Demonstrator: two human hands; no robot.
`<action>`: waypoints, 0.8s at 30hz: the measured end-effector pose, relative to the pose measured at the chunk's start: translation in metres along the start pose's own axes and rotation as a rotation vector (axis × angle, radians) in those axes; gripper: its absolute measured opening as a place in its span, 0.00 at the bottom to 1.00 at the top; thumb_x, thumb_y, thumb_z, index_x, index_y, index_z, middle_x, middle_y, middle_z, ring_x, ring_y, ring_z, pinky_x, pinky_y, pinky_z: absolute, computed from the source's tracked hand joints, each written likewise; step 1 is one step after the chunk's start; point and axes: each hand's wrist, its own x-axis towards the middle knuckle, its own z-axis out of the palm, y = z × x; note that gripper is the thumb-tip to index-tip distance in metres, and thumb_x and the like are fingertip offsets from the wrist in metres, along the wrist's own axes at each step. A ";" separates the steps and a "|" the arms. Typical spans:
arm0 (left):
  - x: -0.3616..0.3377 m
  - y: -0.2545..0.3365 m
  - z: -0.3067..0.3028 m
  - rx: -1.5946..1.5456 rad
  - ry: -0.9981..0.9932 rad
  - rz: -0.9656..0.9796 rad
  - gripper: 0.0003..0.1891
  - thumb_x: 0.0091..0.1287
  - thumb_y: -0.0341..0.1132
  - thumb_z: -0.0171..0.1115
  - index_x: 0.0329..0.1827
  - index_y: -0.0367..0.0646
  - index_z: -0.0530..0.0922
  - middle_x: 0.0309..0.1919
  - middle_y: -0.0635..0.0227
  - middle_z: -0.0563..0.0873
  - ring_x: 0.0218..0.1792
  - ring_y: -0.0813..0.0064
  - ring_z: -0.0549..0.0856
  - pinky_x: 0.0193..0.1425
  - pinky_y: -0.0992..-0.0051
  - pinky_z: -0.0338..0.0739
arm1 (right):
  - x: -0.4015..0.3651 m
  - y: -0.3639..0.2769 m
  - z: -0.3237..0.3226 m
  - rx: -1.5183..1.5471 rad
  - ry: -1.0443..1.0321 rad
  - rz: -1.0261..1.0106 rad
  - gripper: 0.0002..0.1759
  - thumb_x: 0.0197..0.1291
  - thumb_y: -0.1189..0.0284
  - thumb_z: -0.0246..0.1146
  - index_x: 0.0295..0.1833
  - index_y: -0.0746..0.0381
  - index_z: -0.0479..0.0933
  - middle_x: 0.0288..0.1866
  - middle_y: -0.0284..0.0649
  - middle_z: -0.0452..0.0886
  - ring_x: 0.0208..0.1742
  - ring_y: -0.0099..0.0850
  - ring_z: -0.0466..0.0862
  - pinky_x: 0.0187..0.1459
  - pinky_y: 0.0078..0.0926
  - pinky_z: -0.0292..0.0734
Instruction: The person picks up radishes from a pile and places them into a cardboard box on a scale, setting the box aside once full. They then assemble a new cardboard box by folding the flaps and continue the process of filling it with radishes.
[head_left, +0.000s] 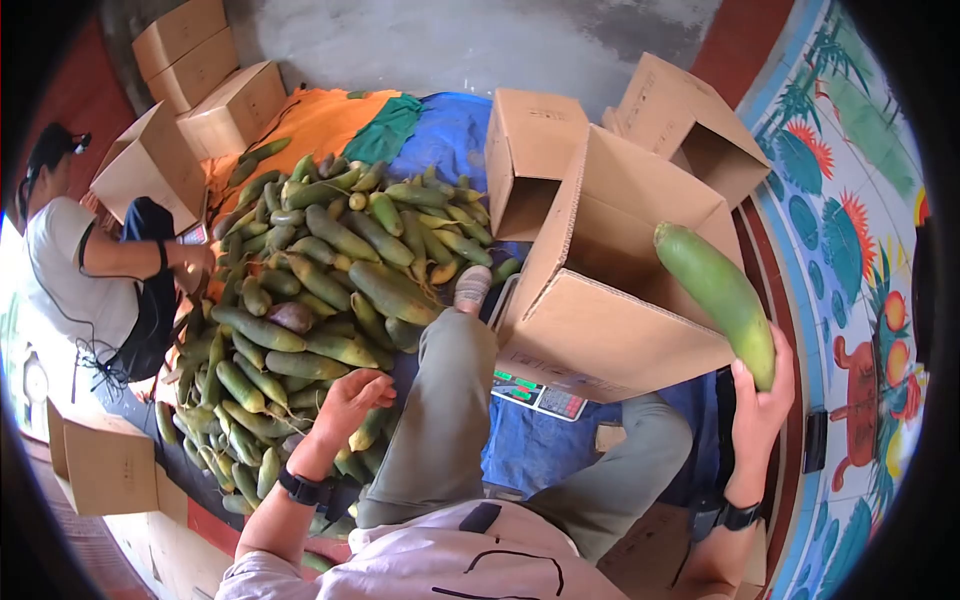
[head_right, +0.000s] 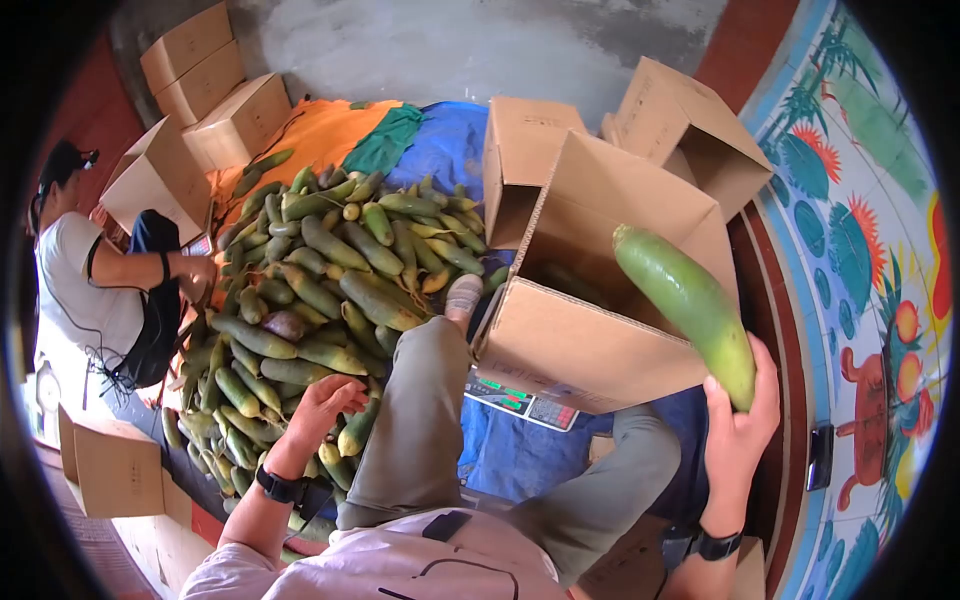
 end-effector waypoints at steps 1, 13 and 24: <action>0.003 -0.012 -0.005 0.001 -0.010 0.003 0.17 0.73 0.40 0.53 0.49 0.32 0.77 0.38 0.62 0.86 0.40 0.75 0.83 0.48 0.76 0.76 | 0.007 0.005 0.000 0.018 -0.014 0.048 0.27 0.51 0.79 0.62 0.60 0.66 0.71 0.54 0.46 0.78 0.54 0.38 0.78 0.59 0.31 0.69; 0.032 -0.205 -0.061 0.915 0.121 -0.266 0.18 0.59 0.46 0.60 0.39 0.38 0.83 0.39 0.49 0.85 0.45 0.53 0.84 0.52 0.62 0.77 | 0.094 0.069 0.031 -0.514 -0.491 -0.061 0.25 0.45 0.70 0.70 0.52 0.60 0.76 0.45 0.49 0.81 0.44 0.48 0.81 0.46 0.40 0.75; 0.024 -0.238 -0.049 1.038 0.163 -0.434 0.30 0.56 0.46 0.65 0.62 0.48 0.70 0.58 0.53 0.74 0.58 0.54 0.77 0.61 0.61 0.73 | 0.081 0.075 0.071 -0.297 -0.220 -0.027 0.11 0.58 0.74 0.62 0.47 0.63 0.78 0.39 0.49 0.81 0.40 0.46 0.82 0.44 0.35 0.77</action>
